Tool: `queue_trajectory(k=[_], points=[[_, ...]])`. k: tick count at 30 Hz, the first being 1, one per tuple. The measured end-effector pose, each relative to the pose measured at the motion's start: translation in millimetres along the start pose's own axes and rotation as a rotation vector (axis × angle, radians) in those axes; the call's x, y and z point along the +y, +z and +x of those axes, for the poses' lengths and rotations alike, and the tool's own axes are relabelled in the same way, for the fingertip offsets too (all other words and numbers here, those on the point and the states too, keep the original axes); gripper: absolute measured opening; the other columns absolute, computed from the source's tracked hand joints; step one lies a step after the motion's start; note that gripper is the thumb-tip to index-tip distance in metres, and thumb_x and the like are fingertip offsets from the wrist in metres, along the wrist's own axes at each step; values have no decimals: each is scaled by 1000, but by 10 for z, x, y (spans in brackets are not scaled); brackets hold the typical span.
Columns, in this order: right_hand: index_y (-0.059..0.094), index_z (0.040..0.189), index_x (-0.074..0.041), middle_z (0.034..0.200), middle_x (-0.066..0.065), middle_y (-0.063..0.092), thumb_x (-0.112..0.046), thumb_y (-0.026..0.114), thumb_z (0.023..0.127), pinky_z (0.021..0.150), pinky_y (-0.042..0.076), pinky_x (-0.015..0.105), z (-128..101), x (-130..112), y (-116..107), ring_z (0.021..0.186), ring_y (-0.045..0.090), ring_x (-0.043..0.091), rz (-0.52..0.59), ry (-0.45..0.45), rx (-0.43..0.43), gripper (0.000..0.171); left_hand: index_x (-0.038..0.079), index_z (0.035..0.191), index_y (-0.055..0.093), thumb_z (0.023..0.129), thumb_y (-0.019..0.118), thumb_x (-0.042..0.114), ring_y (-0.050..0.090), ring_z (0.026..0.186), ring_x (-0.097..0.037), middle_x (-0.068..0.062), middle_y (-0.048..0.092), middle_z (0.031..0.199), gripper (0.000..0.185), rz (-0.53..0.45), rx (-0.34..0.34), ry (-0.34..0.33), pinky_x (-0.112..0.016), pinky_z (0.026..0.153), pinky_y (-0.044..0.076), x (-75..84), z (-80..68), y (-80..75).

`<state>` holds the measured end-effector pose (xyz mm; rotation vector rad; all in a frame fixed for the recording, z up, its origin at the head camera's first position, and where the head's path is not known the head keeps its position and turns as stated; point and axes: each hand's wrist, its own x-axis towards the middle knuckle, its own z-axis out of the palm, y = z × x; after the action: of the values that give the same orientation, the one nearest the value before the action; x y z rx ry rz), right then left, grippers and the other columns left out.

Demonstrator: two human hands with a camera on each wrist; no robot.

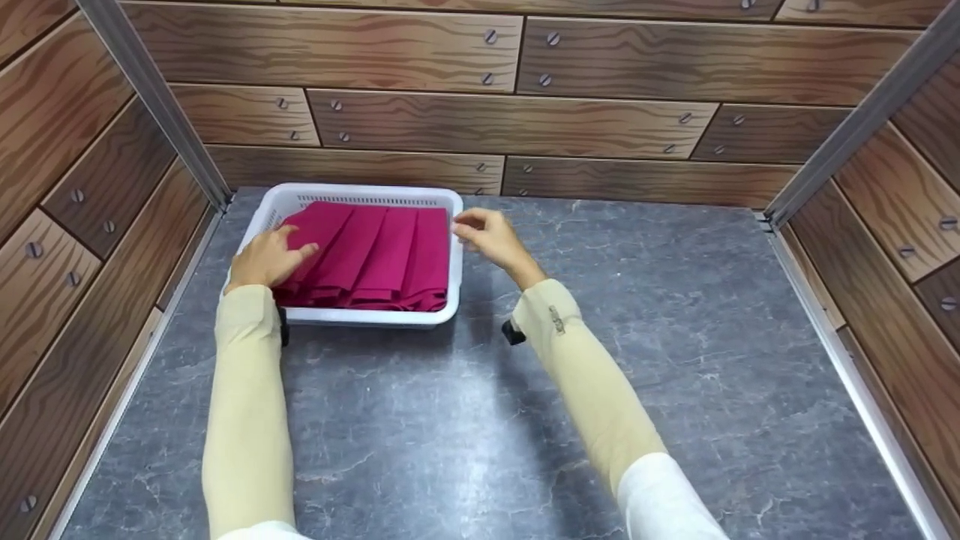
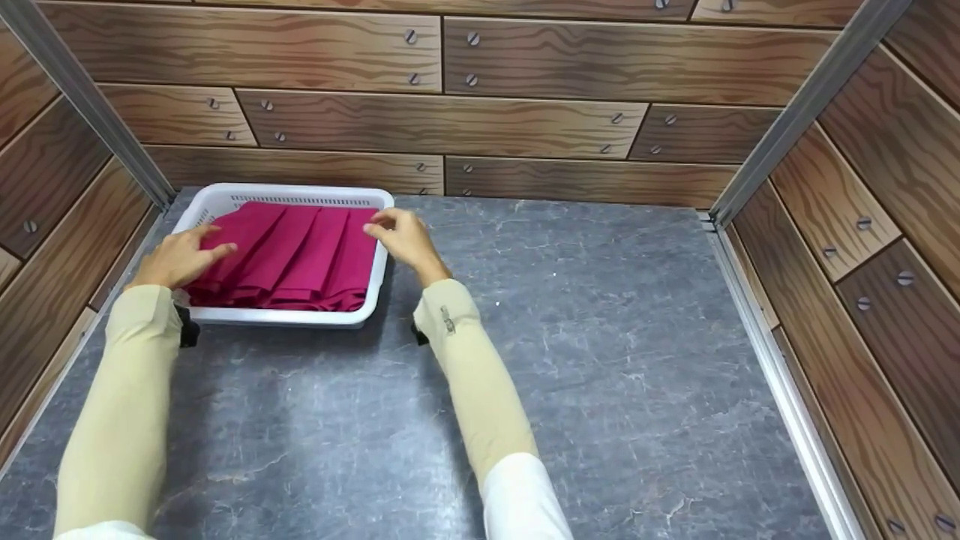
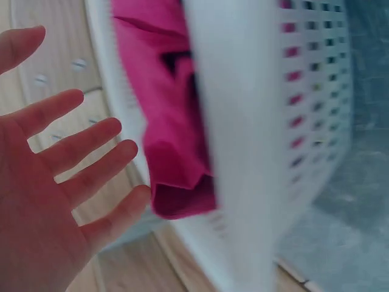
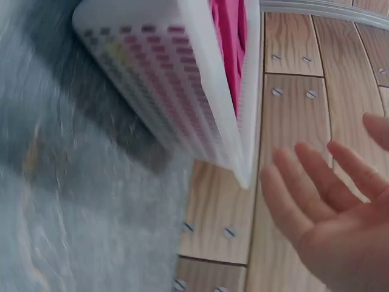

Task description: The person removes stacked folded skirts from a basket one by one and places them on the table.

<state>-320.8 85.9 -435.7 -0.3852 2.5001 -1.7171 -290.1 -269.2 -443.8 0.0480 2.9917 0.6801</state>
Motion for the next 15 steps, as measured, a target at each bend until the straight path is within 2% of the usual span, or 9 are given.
queue_trajectory(k=[3, 6, 11, 15], points=[[59, 128, 13, 119, 27, 65, -8, 60, 100, 82, 58, 33, 29, -5, 75, 100, 67, 33, 134, 120, -57, 35, -2, 147, 45, 99, 53, 45, 45, 131, -51, -30, 48, 145, 68, -5, -4, -22, -69, 99, 39, -65, 5, 14], [56, 132, 12, 126, 26, 61, -10, 59, 101, 89, 57, 39, 63, -10, 126, 113, 63, 41, 189, 200, -84, 38, -2, 147, 45, 99, 53, 45, 45, 131, -52, -31, 48, 144, 67, 2, -1, -36, -70, 98, 39, -98, 15, 26], [53, 137, 9, 128, 21, 58, -13, 59, 102, 94, 54, 42, 131, -112, 155, 122, 55, 41, 172, 270, -137, 42, -4, 146, 45, 99, 52, 44, 44, 132, -51, -31, 47, 145, 67, 5, -23, -36, -69, 101, 38, -91, 63, 33], [49, 141, 7, 124, 18, 56, -15, 59, 102, 99, 50, 48, 156, -203, 192, 122, 51, 37, 159, 316, -195, 46, -5, 146, 45, 98, 52, 43, 44, 132, -51, -31, 47, 145, 67, 2, -34, -28, -66, 104, 38, -71, 118, 27]])
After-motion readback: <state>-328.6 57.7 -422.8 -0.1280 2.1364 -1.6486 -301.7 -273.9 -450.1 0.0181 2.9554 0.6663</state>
